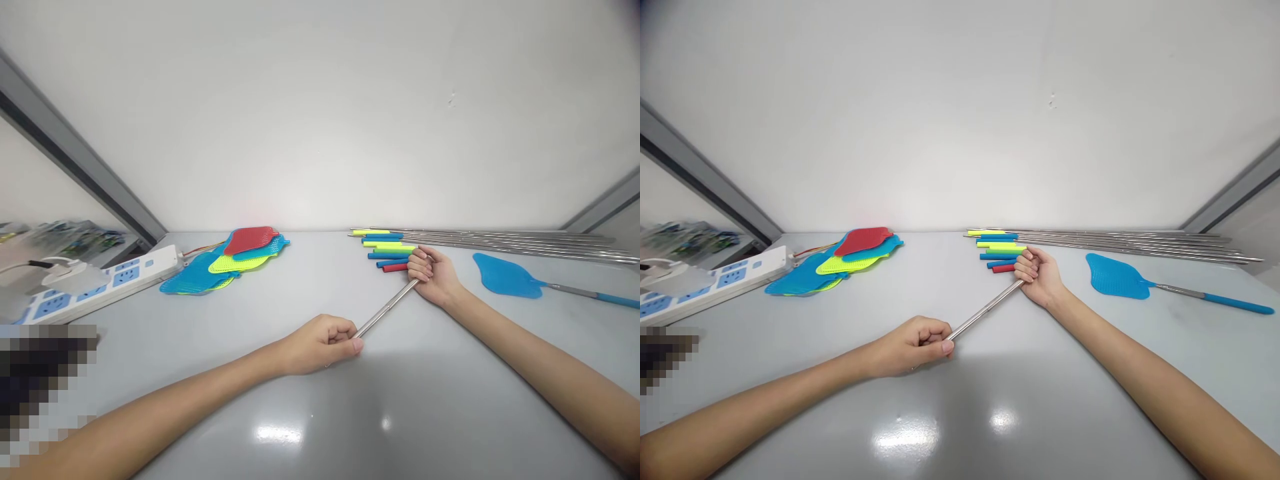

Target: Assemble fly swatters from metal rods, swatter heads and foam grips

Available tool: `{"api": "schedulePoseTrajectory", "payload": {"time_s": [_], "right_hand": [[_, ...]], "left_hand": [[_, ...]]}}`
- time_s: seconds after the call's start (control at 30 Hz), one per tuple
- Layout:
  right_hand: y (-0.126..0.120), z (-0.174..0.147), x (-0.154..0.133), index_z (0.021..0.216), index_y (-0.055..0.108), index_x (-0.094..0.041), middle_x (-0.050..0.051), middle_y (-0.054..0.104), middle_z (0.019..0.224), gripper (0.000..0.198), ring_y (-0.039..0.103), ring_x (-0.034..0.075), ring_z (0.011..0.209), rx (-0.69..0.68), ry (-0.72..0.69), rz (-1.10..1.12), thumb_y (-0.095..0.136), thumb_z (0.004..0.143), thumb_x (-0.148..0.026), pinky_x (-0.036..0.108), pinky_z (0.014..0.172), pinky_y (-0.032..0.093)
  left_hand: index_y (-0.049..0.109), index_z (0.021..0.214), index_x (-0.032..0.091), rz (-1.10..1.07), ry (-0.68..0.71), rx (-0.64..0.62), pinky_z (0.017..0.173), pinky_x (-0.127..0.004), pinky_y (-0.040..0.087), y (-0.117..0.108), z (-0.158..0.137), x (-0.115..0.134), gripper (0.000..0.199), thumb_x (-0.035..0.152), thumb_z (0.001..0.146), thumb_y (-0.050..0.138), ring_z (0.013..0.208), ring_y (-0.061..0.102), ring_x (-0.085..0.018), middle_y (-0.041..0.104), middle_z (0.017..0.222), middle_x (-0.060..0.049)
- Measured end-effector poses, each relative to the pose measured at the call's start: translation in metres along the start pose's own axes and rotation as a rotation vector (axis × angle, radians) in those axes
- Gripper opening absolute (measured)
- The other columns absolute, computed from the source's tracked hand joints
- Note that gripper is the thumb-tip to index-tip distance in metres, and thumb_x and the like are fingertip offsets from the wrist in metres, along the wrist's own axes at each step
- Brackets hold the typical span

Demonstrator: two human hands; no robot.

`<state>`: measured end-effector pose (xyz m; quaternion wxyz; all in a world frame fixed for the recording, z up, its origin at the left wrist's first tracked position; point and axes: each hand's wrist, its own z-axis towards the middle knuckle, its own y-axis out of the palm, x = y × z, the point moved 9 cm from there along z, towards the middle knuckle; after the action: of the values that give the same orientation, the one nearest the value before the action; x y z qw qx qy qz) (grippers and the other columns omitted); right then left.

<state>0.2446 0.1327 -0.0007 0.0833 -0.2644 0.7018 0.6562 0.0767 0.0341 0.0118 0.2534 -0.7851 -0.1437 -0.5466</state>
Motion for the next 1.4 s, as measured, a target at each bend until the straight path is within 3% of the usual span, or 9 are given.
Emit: {"api": "schedulePoseTrajectory", "payload": {"time_s": [0.27, 0.57, 0.73, 0.9, 1.4], "right_hand": [[-0.001, 0.0, 0.0, 0.056, 0.027, -0.019, -0.008, 0.017, 0.041, 0.026, 0.021, 0.005, 0.031, 0.005, -0.007, -0.001, 0.043, 0.076, -0.015, 0.016, 0.026, 0.023], [-0.001, 0.0, -0.001, 0.057, 0.027, -0.019, -0.009, 0.016, 0.04, 0.026, 0.02, 0.005, 0.03, 0.012, -0.014, 0.004, 0.043, 0.078, -0.016, 0.015, 0.026, 0.022], [-0.004, 0.0, -0.004, 0.057, 0.026, -0.02, -0.01, 0.013, 0.039, 0.028, 0.017, 0.005, 0.029, 0.018, -0.017, 0.019, 0.043, 0.08, -0.018, 0.016, 0.026, 0.02], [-0.004, -0.003, -0.003, 0.057, 0.025, -0.02, -0.01, 0.011, 0.038, 0.029, 0.015, 0.006, 0.029, 0.034, -0.008, 0.049, 0.038, 0.083, -0.019, 0.017, 0.027, 0.02], [0.01, -0.017, 0.0, 0.058, 0.026, -0.02, -0.009, 0.005, 0.041, 0.03, 0.011, 0.006, 0.03, 0.118, -0.081, 0.105, 0.03, 0.087, -0.021, 0.018, 0.027, 0.02]], "left_hand": [[0.025, 0.056, 0.017, 0.036, 0.02, 0.032, 0.038, -0.019, 0.012, -0.002, 0.0, 0.001, 0.04, 0.047, 0.077, 0.041, 0.043, 0.017, -0.005, 0.02, 0.049, 0.007], [0.051, 0.075, 0.014, 0.13, -0.027, 0.032, 0.039, -0.018, 0.019, -0.003, -0.002, 0.0, 0.037, 0.045, 0.082, 0.033, 0.043, 0.024, -0.006, 0.027, 0.049, 0.007], [0.048, 0.082, 0.016, 0.063, -0.082, -0.011, 0.044, -0.018, 0.028, -0.001, -0.002, -0.004, 0.038, 0.045, 0.084, 0.025, 0.044, 0.032, -0.007, 0.035, 0.051, 0.006], [0.045, 0.072, 0.016, 0.026, -0.126, 0.08, 0.045, -0.018, 0.025, -0.008, -0.004, -0.006, 0.038, 0.047, 0.083, 0.027, 0.049, 0.028, -0.007, 0.033, 0.054, 0.005], [0.043, 0.064, 0.014, -0.484, -0.096, -0.023, 0.038, -0.02, 0.014, -0.009, -0.003, -0.018, 0.035, 0.043, 0.082, 0.036, 0.04, 0.017, -0.005, 0.023, 0.043, 0.008]]}}
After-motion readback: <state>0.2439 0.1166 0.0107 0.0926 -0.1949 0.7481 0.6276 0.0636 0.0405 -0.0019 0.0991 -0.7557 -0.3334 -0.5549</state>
